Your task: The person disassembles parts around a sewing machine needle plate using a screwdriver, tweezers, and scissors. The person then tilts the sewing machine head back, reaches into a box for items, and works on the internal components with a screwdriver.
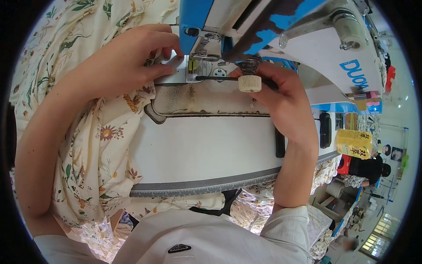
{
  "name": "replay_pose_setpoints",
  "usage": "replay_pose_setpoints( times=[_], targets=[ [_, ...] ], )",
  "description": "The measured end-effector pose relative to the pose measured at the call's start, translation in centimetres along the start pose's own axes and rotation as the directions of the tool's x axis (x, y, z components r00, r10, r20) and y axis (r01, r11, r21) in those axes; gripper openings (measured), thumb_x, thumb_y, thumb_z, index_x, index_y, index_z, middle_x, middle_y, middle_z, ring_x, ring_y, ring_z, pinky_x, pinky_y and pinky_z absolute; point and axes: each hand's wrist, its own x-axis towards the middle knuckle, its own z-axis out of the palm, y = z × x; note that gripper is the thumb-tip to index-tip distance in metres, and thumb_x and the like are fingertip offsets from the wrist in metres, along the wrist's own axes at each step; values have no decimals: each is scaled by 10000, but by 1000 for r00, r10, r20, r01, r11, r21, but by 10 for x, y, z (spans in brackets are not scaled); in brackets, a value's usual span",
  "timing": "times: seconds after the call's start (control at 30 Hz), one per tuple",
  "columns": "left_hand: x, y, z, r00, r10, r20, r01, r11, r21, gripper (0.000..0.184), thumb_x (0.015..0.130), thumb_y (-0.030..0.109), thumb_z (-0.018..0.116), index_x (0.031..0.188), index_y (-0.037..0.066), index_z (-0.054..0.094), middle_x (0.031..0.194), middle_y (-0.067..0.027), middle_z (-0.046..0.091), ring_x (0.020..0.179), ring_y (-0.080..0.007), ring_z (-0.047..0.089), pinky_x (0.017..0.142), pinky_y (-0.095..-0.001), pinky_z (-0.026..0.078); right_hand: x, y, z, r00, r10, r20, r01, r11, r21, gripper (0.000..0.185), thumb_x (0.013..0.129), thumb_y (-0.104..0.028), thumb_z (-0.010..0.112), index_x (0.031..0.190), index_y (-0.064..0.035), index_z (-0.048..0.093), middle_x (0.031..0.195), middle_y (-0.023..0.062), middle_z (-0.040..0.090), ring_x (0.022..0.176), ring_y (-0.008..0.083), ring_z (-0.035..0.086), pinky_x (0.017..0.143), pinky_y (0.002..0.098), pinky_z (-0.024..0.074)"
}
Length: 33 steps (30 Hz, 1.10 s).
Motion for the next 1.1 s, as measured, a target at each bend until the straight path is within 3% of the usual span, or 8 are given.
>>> replay_pose_setpoints(
  times=[0.17, 0.27, 0.4, 0.53, 0.67, 0.8, 0.93, 1.1],
  targets=[
    [1, 0, -3, 1000, 1, 1, -1, 1000, 6, 216, 909, 115, 729, 1103, 18, 732, 1020, -164, 728, 927, -341, 710, 850, -438, 572, -5, -13, -2, 986, 148, 75, -153, 986, 64, 149, 986, -14, 681, 1104, 30, 760, 1076, 75, 770, 803, 63, 550, 722, 229, 425],
    [-2, -2, -2, 1000, -4, -3, 4, 1000, 17, 223, 901, 112, 743, 1101, 15, 726, 1014, -164, 723, 927, -339, 705, 846, -442, 569, -9, -1, -4, 983, -133, -126, 134, 991, 1, 155, 974, -15, 678, 1104, 15, 757, 872, -9, 683, 765, 64, 561, 678, 227, 435],
    [0, 1, 0, 1000, -20, 22, 20, 1000, 9, 246, 902, 66, 785, 1128, 41, 690, 1025, -107, 635, 949, -275, 628, 843, -394, 534, -6, -2, -2, 977, -113, -179, 72, 973, -219, 148, 963, -3, 685, 1096, 23, 745, 849, -13, 678, 768, 55, 570, 679, 228, 445],
    [-1, 5, -2, 999, -47, 0, 47, 999, 9, 219, 876, 61, 798, 1069, 19, 703, 991, -111, 657, 951, -282, 641, 848, -398, 537, -8, -4, -3, 984, -103, -144, 82, 986, -142, 132, 964, -14, 684, 1079, 28, 734, 852, -22, 674, 749, 53, 549, 660, 238, 437],
    [3, 6, -4, 991, -63, 114, 65, 998, -9, 144, 846, 36, 800, 973, 0, 741, 946, -114, 683, 947, -301, 653, 846, -403, 541, -12, -9, 5, 997, -63, -35, 58, 992, -113, 129, 953, -19, 684, 1065, 31, 723, 806, 3, 664, 706, 59, 518, 630, 251, 424],
    [1, 7, -3, 993, -31, 113, 35, 999, -34, 83, 820, 6, 793, 903, 2, 780, 921, -113, 707, 947, -315, 660, 839, -406, 544, -11, -15, 10, 999, -30, -21, 23, 961, -277, 116, 1005, -31, 685, 1063, 28, 766, 806, -38, 630, 719, 37, 501, 633, 222, 393],
    [0, 3, 3, 985, 169, 15, -169, 985, 26, 109, 818, -4, 788, 923, 19, 807, 930, -109, 714, 932, -315, 660, 829, -413, 548, -8, -11, 13, 994, -106, -28, 88, 922, -376, 119, 1006, -30, 682, 1073, 18, 768, 815, -26, 644, 700, 39, 507, 613, 230, 384],
    [-2, 7, 2, 987, 160, 25, -160, 986, 36, 129, 815, -4, 790, 940, 23, 810, 925, -108, 720, 941, -314, 662, 837, -419, 550, -13, -9, 7, 993, -81, -85, 57, 966, -252, 118, 988, -11, 700, 1071, 7, 783, 831, -12, 661, 691, 45, 506, 595, 245, 379]
  ],
)
